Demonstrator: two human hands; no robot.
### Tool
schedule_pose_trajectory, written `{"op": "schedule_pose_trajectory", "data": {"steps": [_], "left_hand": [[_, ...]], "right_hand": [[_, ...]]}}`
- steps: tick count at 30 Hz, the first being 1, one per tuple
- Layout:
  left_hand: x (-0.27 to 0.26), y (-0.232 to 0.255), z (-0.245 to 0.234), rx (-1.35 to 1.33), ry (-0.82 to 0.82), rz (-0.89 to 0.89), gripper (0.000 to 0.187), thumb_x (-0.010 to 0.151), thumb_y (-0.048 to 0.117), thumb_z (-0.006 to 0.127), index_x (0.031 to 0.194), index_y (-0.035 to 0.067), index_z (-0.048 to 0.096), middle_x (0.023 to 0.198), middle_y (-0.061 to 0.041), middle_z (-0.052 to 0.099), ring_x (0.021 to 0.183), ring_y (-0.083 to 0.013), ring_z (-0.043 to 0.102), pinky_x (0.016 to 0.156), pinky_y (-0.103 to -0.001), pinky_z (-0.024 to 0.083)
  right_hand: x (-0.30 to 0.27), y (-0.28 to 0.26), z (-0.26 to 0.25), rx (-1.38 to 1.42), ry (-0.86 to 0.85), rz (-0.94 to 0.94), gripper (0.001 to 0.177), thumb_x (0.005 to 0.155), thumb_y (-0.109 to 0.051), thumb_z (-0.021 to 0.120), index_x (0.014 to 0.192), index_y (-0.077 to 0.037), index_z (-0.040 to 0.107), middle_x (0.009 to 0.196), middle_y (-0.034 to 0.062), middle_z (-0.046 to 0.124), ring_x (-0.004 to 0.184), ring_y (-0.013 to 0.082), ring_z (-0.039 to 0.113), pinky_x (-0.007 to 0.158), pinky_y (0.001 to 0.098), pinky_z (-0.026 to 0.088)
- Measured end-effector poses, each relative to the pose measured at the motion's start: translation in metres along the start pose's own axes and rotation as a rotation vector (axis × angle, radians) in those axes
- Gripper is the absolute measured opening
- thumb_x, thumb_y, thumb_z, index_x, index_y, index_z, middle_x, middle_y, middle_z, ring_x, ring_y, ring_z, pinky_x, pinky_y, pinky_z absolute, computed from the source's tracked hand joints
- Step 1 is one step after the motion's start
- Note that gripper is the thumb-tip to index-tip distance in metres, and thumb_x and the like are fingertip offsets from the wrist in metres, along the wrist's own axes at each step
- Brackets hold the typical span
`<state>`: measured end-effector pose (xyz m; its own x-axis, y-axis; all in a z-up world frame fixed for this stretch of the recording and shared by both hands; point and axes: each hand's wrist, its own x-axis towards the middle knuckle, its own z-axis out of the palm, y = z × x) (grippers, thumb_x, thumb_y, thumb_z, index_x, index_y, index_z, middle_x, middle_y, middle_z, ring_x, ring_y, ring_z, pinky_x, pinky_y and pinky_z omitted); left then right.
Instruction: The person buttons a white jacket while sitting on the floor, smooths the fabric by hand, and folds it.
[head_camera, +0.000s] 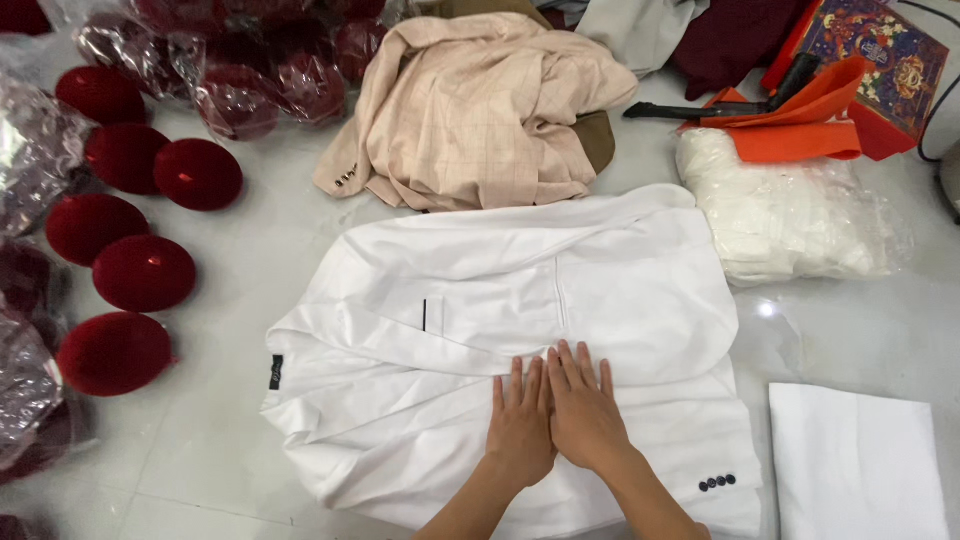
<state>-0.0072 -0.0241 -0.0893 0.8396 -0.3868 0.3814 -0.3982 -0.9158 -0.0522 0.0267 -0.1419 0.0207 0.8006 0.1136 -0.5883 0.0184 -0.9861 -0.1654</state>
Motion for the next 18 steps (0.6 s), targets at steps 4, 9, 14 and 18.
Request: {"op": "schedule_pose_trajectory", "data": {"steps": [4,9,14,18], "left_hand": [[0.028,-0.001,-0.046,-0.246,-0.759,0.017,0.106,0.088,0.056,0.062,0.163,0.005,0.006,0.171,-0.015,0.002,0.155,-0.0454,-0.004,0.118,-0.066,0.011],[0.076,-0.014,-0.124,-0.304,-1.216,-0.001,0.105,0.094,0.067,0.042,0.165,0.013,-0.015,0.171,-0.011,-0.028,0.153,-0.0417,-0.03,0.12,-0.069,-0.004],[0.093,-0.015,-0.137,-0.259,-1.44,-0.01,0.109,0.091,0.073,0.036,0.165,0.018,-0.021,0.167,-0.009,-0.043,0.15,-0.0389,-0.042,0.12,-0.068,-0.016],[0.093,-0.018,-0.138,-0.294,-1.427,-0.021,0.11,0.088,0.072,0.037,0.165,0.018,-0.021,0.171,-0.007,-0.034,0.15,-0.0399,-0.042,0.119,-0.07,-0.018]], "right_hand": [[0.012,0.019,0.019,0.035,0.01,-0.088,0.085,0.093,-0.012,0.048,0.164,-0.01,0.0,0.174,0.0072,-0.013,0.16,0.0252,-0.009,0.128,0.0465,0.002],[0.025,0.027,0.027,0.221,0.231,-0.15,0.061,0.098,-0.02,0.036,0.156,-0.004,0.025,0.17,0.014,0.013,0.157,0.0319,0.009,0.127,0.0477,0.011],[0.058,0.001,-0.02,0.26,0.267,-0.075,0.063,0.105,-0.036,0.038,0.162,-0.015,0.021,0.172,0.016,0.001,0.158,0.0354,-0.001,0.126,0.0507,0.008],[0.09,-0.021,-0.032,0.093,0.123,0.058,0.074,0.103,-0.058,0.028,0.166,-0.03,0.003,0.171,0.016,-0.019,0.156,0.0443,-0.017,0.117,0.074,-0.003]]}}
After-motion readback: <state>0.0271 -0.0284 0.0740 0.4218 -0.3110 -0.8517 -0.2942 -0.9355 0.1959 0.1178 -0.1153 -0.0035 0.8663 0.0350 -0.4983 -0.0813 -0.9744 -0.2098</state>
